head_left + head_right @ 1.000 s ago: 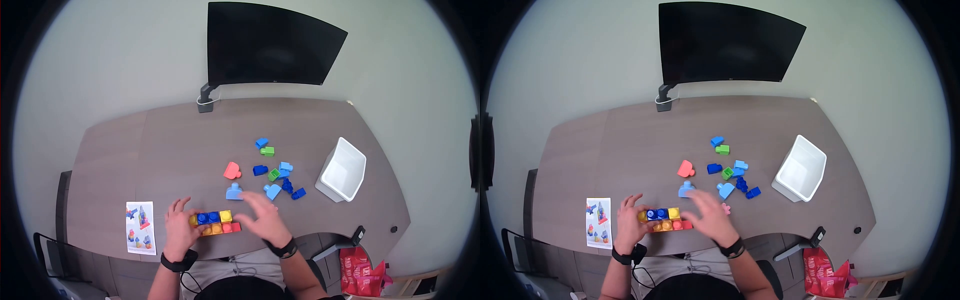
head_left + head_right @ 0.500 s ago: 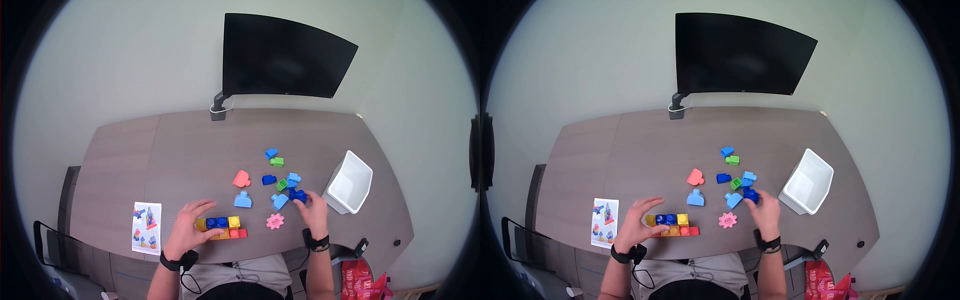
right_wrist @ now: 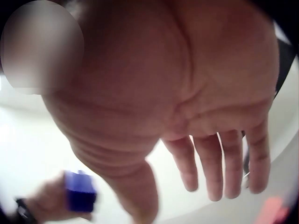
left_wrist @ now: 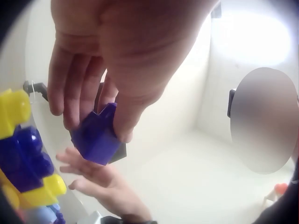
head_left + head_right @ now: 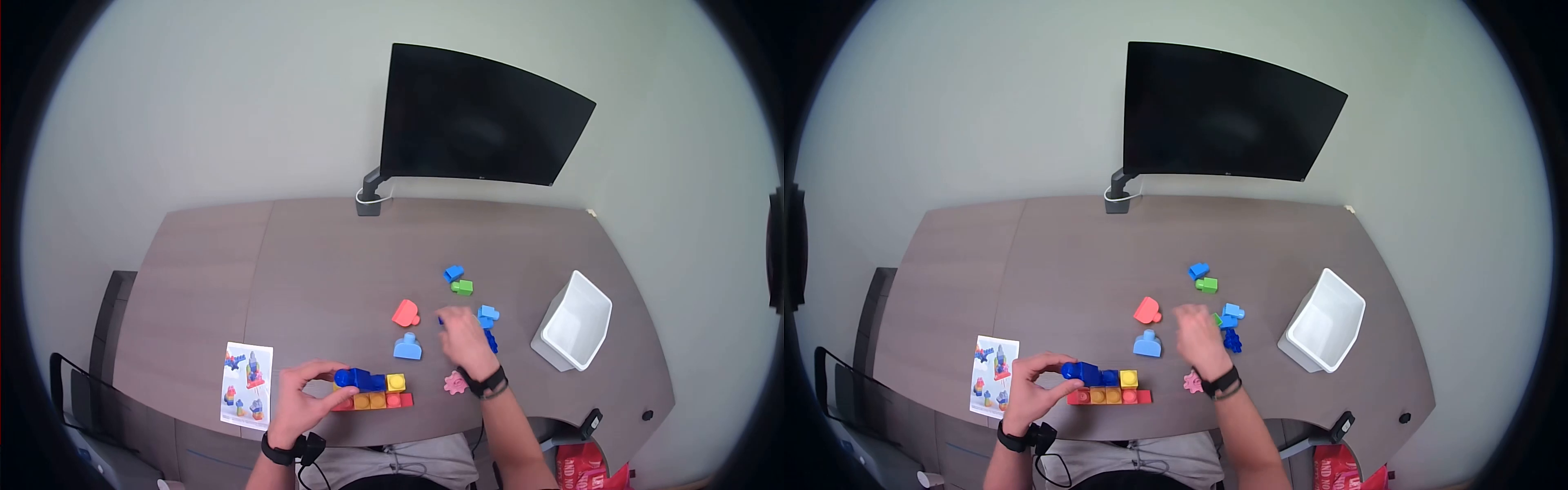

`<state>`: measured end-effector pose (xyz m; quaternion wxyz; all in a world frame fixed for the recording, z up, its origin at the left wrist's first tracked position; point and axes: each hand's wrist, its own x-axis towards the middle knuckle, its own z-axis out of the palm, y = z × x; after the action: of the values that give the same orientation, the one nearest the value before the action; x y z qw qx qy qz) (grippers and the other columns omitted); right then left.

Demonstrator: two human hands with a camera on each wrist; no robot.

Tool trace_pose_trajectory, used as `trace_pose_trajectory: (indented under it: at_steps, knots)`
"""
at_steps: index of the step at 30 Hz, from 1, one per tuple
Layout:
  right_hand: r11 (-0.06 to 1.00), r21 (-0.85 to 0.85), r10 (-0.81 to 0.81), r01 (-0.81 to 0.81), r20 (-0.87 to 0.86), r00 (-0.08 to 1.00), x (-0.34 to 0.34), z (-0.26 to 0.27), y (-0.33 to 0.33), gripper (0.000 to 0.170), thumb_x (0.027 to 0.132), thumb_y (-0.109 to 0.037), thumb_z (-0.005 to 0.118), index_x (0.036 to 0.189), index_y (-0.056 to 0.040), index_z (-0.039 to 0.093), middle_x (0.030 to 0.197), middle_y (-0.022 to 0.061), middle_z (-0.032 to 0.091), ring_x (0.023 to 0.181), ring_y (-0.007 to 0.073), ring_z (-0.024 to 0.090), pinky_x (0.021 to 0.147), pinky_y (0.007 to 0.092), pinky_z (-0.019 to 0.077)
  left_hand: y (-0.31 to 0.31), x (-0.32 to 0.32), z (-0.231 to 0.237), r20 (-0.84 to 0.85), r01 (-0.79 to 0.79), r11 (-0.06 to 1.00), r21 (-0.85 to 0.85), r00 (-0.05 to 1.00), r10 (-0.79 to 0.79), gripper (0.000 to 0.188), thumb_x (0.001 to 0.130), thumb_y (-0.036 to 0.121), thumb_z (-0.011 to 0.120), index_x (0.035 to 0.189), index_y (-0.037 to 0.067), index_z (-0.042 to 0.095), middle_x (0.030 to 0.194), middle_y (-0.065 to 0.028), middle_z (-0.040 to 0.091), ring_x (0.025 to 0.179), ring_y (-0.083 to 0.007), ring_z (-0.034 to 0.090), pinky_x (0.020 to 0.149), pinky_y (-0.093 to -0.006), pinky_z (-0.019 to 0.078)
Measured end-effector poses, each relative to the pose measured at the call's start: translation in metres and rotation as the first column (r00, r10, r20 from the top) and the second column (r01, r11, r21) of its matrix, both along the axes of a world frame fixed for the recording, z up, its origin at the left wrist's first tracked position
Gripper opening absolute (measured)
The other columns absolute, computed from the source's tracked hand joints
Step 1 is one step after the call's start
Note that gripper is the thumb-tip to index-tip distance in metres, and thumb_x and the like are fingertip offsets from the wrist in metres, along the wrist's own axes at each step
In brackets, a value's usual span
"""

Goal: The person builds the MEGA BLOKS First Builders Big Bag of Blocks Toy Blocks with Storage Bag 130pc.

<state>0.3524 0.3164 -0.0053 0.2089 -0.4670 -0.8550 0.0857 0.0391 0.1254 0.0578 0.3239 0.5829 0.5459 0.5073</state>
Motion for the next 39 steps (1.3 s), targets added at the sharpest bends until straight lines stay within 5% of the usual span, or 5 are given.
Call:
trace_pose_trajectory:
  at_steps: [5, 20, 25, 29, 39]
  knots:
    - [0.928, 0.119, -0.368, 0.353, 0.443, 0.817, -0.004, -0.060, 0.043, 0.032, 0.087, -0.009, 0.079, 0.119, -0.0102, 0.080, 0.128, 0.0142, 0.076, 0.134, 0.0344, 0.064, 0.112, 0.0623, 0.0498, -0.001, -0.007, 0.001, -0.058, -0.043, 0.998, 0.034, 0.997, 0.045, 0.037, 0.083, 0.013, 0.098, 0.116, 0.003, 0.086, 0.108, -0.0109, 0.085, 0.102, -0.0219, 0.081, 0.095, -0.0352, 0.0619]
    - [0.967, 0.070, -0.245, 0.246, 0.527, 0.814, -0.003, -0.072, 0.054, 0.038, 0.088, -0.019, 0.086, 0.124, -0.0101, 0.076, 0.128, 0.0151, 0.074, 0.122, 0.0351, 0.072, 0.112, 0.0655, 0.0507, 0.005, 0.006, -0.017, -0.272, -0.009, 0.999, 0.052, 0.962, 0.023, 0.037, 0.084, 0.022, 0.099, 0.115, 0.006, 0.086, 0.111, -0.0139, 0.084, 0.102, -0.0320, 0.080, 0.094, -0.0406, 0.0611]
    - [0.989, -0.135, 0.067, -0.062, 0.036, 0.997, -0.018, 0.016, -0.003, 0.052, 0.090, -0.015, 0.082, 0.141, -0.0098, 0.074, 0.125, 0.0195, 0.072, 0.119, 0.0385, 0.071, 0.106, 0.0505, 0.0583, 0.006, 0.012, -0.019, -0.335, -0.022, 1.000, 0.006, 0.942, 0.023, 0.037, 0.086, 0.027, 0.097, 0.115, 0.008, 0.086, 0.109, -0.0144, 0.083, 0.100, -0.0346, 0.079, 0.092, -0.0415, 0.0617]
    - [0.864, -0.210, 0.386, -0.458, -0.311, 0.869, -0.042, 0.086, -0.075, 0.061, 0.091, -0.008, 0.077, 0.151, -0.0073, 0.067, 0.122, 0.0201, 0.071, 0.117, 0.0395, 0.069, 0.102, 0.0487, 0.0589, 0.005, 0.016, -0.022, -0.299, -0.026, 1.000, 0.003, 0.954, 0.025, 0.038, 0.085, 0.025, 0.098, 0.116, 0.007, 0.086, 0.109, -0.0142, 0.083, 0.101, -0.0351, 0.079, 0.091, -0.0419, 0.0617]
    - [0.862, -0.077, 0.474, -0.502, -0.234, 0.849, -0.089, 0.040, -0.107, 0.085, 0.087, -0.002, 0.072, 0.168, -0.0022, 0.047, 0.127, 0.0200, 0.069, 0.117, 0.0379, 0.066, 0.098, 0.0501, 0.0531, 0.005, 0.018, -0.026, -0.264, -0.032, 0.999, -0.022, 0.964, 0.025, 0.042, 0.085, 0.023, 0.098, 0.121, 0.005, 0.084, 0.112, -0.0151, 0.082, 0.102, -0.0375, 0.079, 0.091, -0.0426, 0.0614]
